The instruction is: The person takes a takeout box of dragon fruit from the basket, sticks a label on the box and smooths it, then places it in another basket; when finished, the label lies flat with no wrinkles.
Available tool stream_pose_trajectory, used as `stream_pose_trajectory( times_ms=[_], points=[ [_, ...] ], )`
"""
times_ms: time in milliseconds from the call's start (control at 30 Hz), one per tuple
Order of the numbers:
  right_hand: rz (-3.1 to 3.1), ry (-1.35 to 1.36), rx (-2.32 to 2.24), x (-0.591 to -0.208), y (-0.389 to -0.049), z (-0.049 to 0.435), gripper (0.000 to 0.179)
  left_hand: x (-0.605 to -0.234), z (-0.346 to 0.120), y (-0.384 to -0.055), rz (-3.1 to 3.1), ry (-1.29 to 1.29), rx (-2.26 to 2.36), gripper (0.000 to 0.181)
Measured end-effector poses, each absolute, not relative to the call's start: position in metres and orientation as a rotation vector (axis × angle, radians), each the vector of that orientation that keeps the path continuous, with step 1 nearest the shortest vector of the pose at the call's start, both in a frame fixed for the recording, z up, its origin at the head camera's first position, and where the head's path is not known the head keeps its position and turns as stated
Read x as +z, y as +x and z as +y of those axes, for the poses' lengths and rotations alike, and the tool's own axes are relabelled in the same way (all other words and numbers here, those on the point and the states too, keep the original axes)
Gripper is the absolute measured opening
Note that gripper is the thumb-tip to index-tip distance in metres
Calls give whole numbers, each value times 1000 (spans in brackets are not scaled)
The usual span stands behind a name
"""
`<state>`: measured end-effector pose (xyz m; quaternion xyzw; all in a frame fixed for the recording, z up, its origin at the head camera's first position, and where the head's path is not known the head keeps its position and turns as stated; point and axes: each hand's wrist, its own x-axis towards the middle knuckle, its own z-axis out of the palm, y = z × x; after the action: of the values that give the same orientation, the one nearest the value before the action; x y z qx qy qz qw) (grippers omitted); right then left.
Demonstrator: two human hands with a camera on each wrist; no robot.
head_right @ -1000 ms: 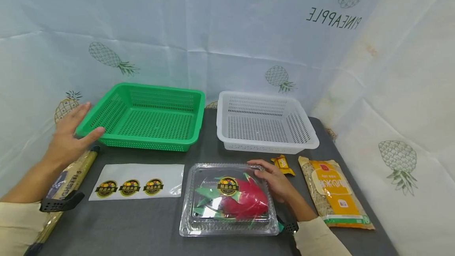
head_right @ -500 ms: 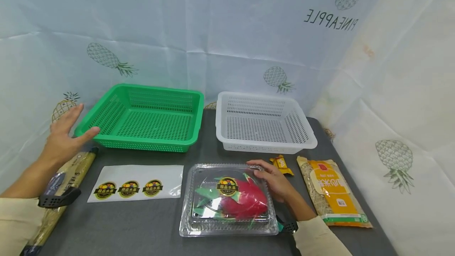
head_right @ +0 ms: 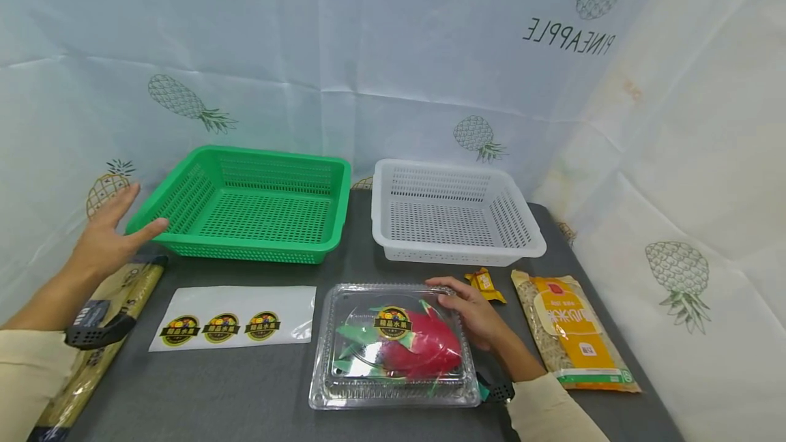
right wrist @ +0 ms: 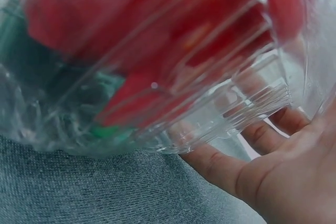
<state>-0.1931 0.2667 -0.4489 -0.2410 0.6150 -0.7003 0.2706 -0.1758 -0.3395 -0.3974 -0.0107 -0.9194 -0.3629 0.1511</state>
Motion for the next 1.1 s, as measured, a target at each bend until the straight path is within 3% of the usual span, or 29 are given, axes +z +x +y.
stream_pose_trajectory(
  times_ms=[667,1100],
  points=[
    [1611,-587,-1963,-448,-189,263,36,-413,-339,-183,-2779,16,-1053,92],
    [1692,-393,-2132,-432,-175,256,31,-413,-337,-181,-2778,8,-1066,94]
  ],
)
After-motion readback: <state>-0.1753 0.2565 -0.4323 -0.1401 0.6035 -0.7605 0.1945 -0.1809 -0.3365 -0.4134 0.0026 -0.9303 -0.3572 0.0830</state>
